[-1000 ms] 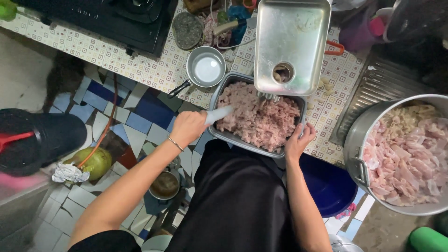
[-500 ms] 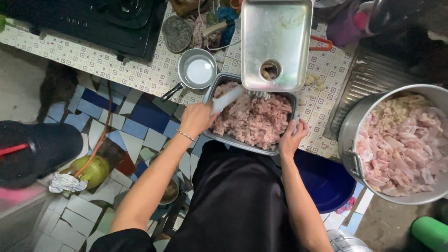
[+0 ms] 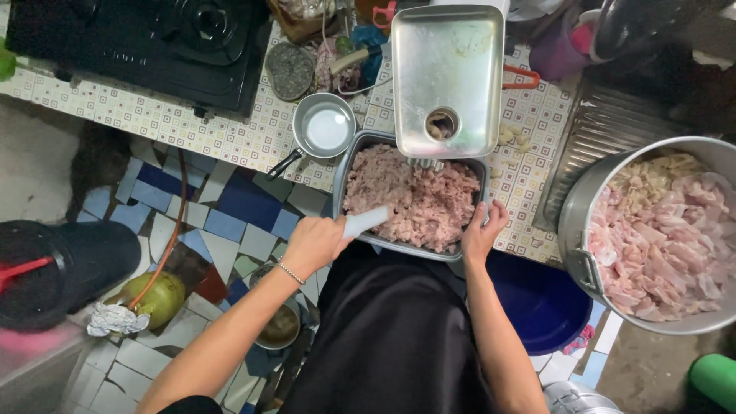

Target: The person is grinding raw meat by feeding it into a grinder and using a pusher to move it through the mechanism.

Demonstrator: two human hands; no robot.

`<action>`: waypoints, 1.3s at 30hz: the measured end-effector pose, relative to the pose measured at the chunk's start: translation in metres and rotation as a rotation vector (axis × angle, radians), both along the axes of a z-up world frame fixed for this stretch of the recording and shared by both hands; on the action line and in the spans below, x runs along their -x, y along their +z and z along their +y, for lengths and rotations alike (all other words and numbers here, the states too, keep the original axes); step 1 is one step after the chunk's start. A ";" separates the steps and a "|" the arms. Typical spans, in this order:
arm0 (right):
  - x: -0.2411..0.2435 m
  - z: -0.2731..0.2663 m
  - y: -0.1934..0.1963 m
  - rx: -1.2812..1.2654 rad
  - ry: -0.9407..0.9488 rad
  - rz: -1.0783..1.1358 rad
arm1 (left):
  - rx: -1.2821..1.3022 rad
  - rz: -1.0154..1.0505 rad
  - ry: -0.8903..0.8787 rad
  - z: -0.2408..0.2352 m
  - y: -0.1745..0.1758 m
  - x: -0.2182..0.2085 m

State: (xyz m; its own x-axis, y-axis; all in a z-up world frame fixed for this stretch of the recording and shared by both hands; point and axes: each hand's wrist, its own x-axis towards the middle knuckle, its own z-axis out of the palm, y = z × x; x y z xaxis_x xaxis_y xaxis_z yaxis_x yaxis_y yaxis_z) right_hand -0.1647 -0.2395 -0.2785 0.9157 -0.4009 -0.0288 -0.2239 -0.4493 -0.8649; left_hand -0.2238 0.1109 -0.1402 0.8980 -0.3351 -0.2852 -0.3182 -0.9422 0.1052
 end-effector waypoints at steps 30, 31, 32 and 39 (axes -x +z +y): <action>-0.002 0.000 0.003 -0.082 0.037 -0.009 | 0.595 0.397 0.561 -0.074 0.070 -0.026; -0.002 -0.002 0.000 -0.080 0.038 -0.011 | 0.597 0.395 0.561 -0.074 0.061 -0.030; -0.001 -0.003 -0.003 -0.071 0.048 -0.014 | 0.639 0.416 0.588 -0.073 0.051 -0.034; -0.002 -0.001 -0.001 -0.039 0.036 -0.034 | 0.685 0.301 0.777 -0.051 -0.019 -0.047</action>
